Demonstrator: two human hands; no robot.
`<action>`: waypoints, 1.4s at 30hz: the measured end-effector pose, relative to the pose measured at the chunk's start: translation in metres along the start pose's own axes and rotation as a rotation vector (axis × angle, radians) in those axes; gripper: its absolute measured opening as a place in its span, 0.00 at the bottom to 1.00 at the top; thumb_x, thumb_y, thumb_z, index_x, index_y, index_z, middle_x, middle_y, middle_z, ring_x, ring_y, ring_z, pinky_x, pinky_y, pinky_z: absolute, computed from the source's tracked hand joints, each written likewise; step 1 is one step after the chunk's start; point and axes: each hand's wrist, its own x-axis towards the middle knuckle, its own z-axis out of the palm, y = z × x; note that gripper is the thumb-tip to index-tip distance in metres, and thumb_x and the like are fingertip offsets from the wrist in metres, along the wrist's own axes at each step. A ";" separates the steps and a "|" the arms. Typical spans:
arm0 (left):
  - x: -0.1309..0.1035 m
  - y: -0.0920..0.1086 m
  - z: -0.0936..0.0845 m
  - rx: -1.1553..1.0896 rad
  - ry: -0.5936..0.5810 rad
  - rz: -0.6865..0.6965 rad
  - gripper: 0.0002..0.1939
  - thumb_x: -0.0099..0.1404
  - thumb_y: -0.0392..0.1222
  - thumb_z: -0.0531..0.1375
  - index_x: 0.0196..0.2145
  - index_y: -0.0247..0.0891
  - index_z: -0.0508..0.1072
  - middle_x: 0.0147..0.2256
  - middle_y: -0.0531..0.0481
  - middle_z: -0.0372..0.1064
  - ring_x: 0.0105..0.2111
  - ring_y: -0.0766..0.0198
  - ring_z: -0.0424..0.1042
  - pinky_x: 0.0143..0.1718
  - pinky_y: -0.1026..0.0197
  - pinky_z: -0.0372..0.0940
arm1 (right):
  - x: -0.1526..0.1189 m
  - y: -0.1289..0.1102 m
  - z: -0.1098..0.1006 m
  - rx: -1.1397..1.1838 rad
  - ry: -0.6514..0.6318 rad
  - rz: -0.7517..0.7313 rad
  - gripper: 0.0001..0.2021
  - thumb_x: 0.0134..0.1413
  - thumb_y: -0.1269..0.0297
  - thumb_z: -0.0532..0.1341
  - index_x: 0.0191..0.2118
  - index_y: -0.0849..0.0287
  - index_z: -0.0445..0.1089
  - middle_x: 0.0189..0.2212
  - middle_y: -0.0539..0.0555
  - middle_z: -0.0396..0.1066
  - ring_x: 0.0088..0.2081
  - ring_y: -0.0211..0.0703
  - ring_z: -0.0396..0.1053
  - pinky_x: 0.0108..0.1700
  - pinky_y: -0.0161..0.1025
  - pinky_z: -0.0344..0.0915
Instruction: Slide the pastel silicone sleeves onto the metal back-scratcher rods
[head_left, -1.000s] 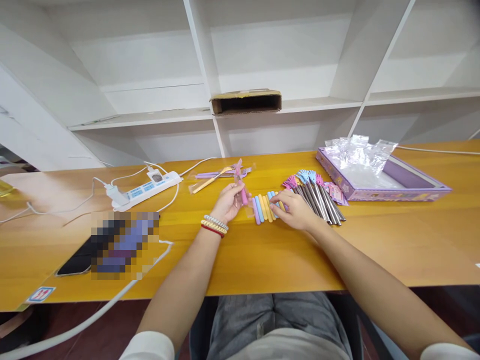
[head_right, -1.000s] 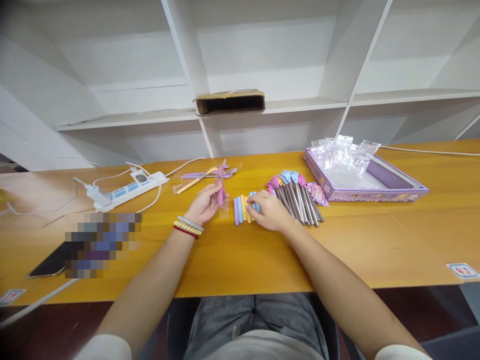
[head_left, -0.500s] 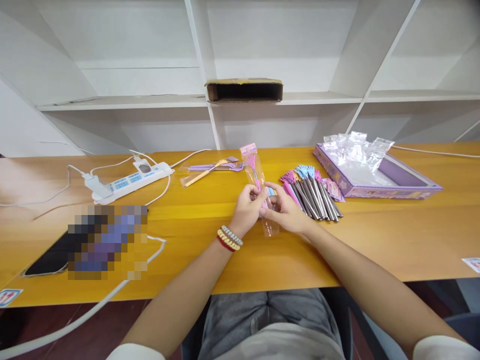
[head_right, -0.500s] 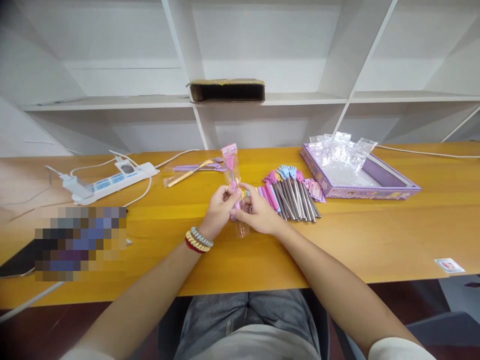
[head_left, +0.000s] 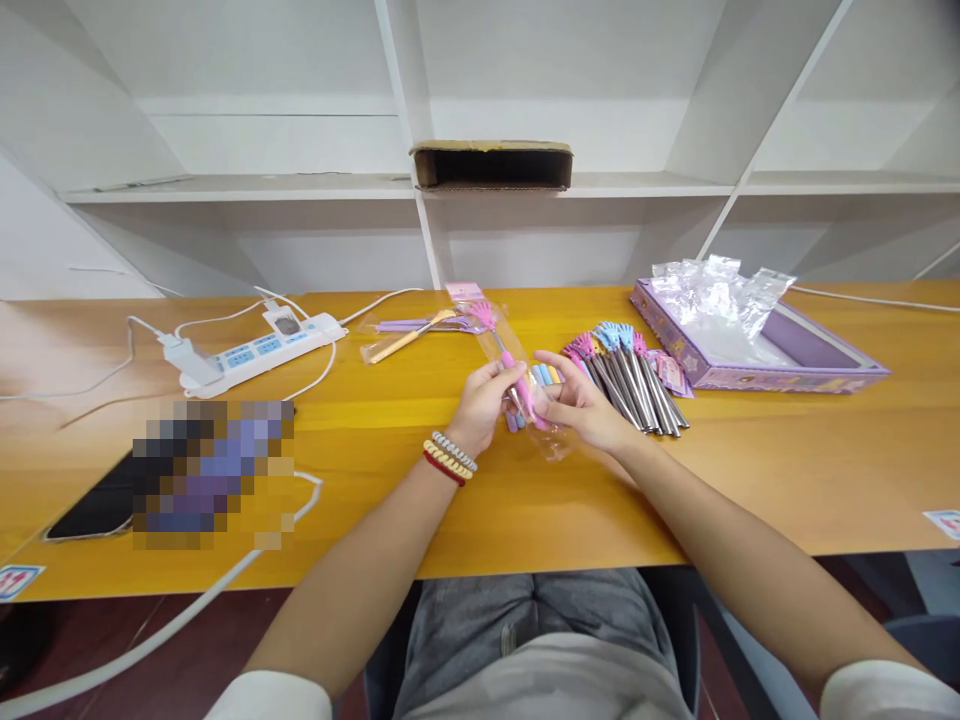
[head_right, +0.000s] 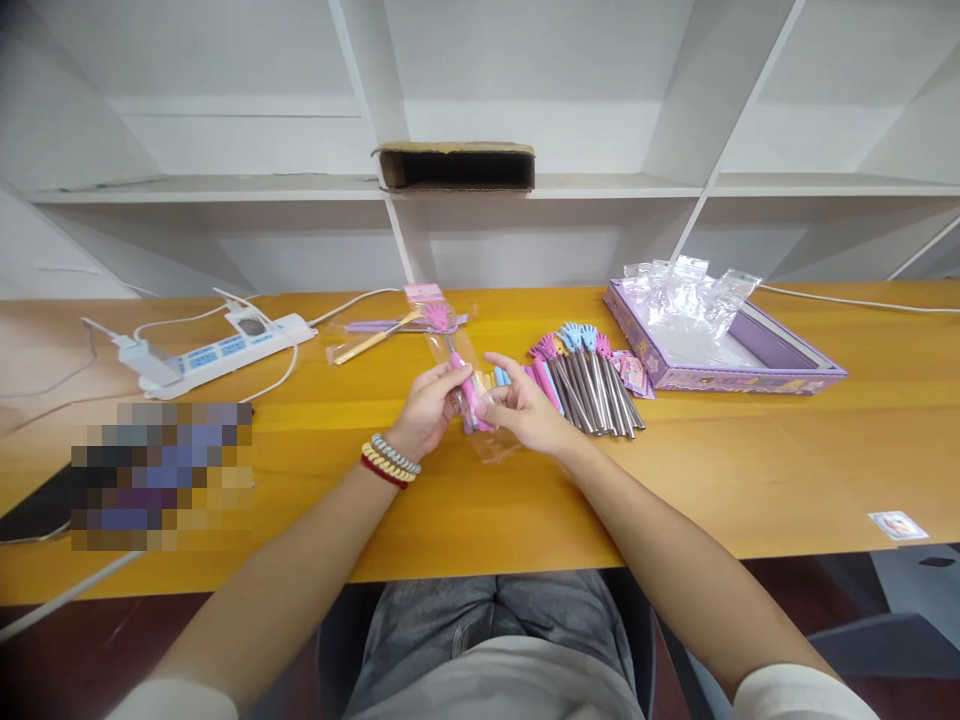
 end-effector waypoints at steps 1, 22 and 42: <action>0.002 0.000 -0.002 -0.010 0.049 0.036 0.16 0.55 0.49 0.65 0.24 0.36 0.65 0.18 0.54 0.63 0.15 0.71 0.62 0.15 0.67 0.57 | 0.000 0.000 -0.002 -0.088 0.055 -0.035 0.28 0.52 0.59 0.63 0.55 0.52 0.51 0.26 0.46 0.70 0.25 0.37 0.67 0.28 0.36 0.64; 0.010 0.004 -0.008 -0.107 0.277 0.149 0.10 0.56 0.40 0.65 0.28 0.33 0.67 0.23 0.52 0.68 0.20 0.71 0.68 0.22 0.67 0.67 | 0.001 0.003 -0.016 -0.958 0.288 -0.525 0.07 0.52 0.67 0.60 0.25 0.58 0.67 0.37 0.57 0.70 0.40 0.45 0.70 0.43 0.45 0.67; 0.008 0.005 -0.005 -0.133 0.244 0.136 0.13 0.56 0.45 0.65 0.27 0.33 0.67 0.22 0.52 0.68 0.21 0.69 0.70 0.24 0.66 0.68 | 0.001 0.000 -0.017 -0.978 0.338 -0.571 0.02 0.50 0.67 0.62 0.29 0.58 0.71 0.38 0.57 0.69 0.40 0.46 0.69 0.43 0.46 0.67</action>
